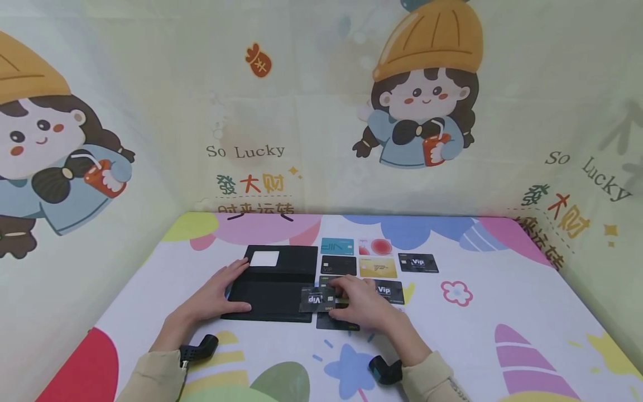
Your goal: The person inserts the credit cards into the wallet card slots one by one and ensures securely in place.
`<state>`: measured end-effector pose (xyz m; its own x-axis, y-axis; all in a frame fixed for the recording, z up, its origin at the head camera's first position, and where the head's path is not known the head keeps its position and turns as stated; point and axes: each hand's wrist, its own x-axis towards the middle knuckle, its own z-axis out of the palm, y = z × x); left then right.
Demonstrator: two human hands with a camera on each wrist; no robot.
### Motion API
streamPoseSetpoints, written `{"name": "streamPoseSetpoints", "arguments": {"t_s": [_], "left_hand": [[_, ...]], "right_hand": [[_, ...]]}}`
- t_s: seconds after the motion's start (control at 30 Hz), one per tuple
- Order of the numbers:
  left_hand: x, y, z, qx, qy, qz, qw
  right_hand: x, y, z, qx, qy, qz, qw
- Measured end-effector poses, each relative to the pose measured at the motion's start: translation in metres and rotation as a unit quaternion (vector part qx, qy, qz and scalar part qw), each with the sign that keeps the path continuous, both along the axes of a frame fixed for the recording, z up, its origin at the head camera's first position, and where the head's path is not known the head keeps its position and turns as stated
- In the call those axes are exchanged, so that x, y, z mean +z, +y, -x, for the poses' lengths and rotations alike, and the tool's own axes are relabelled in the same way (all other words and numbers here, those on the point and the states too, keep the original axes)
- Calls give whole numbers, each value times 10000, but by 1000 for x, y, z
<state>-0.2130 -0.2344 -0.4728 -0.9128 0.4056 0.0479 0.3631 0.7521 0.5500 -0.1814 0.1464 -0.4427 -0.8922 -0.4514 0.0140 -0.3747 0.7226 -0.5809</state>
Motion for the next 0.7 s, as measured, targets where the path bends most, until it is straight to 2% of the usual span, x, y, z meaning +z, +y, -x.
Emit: {"name": "streamPoseSetpoints", "arguments": {"t_s": [0.3,0.7], "left_hand": [[1,0,-1,-41,51,4,10000],[5,0,-2,23,-25,-2,10000]], "right_hand": [[2,4,1,-252,-336,11,9991],[0,3,4,32,40,-63,10000]]}}
